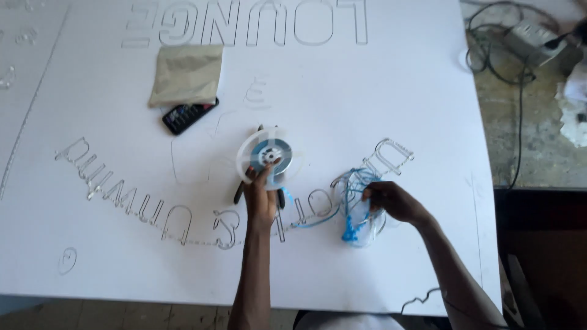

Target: Applying a flexible blue LED strip to a sign board by peeling the adhesive backing and following a traced outline of letters.

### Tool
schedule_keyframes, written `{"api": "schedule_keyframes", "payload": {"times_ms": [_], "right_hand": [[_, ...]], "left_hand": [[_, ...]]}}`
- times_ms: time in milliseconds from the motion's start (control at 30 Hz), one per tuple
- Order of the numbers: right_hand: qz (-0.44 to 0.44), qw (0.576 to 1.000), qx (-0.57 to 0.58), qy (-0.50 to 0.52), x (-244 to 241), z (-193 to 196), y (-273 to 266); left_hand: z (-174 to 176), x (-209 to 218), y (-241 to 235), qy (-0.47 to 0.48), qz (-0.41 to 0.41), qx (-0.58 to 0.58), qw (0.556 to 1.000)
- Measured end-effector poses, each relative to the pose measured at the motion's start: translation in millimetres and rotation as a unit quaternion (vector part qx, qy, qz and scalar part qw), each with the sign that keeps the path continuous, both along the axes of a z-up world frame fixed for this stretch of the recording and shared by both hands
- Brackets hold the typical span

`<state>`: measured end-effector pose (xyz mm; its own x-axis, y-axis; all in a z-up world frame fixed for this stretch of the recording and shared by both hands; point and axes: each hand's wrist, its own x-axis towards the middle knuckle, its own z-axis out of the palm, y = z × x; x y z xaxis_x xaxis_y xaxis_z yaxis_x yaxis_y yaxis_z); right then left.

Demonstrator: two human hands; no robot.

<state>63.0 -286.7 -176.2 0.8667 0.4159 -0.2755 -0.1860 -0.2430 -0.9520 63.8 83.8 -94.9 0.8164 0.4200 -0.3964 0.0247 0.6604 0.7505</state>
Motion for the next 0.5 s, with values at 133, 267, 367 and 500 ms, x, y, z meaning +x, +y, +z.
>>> {"api": "schedule_keyframes", "payload": {"times_ms": [133,267,367,500], "right_hand": [[-0.014,0.997,0.051,-0.060,43.4,124.3,50.6],[-0.085,0.959,-0.118,-0.243,61.3,140.0,45.5],[-0.111,0.934,-0.269,-0.207,21.4,114.5,16.8],[-0.059,0.916,-0.392,-0.066,-39.4,97.6,6.5]], "left_hand": [[41.1,113.4,-26.5,-0.111,-0.065,-0.001,0.992],[55.7,139.0,-35.4,-0.126,-0.158,0.269,0.942],[-3.6,89.6,-48.2,-0.119,-0.204,0.360,0.903],[-75.6,-11.5,-63.2,-0.051,-0.251,0.442,0.860]]}}
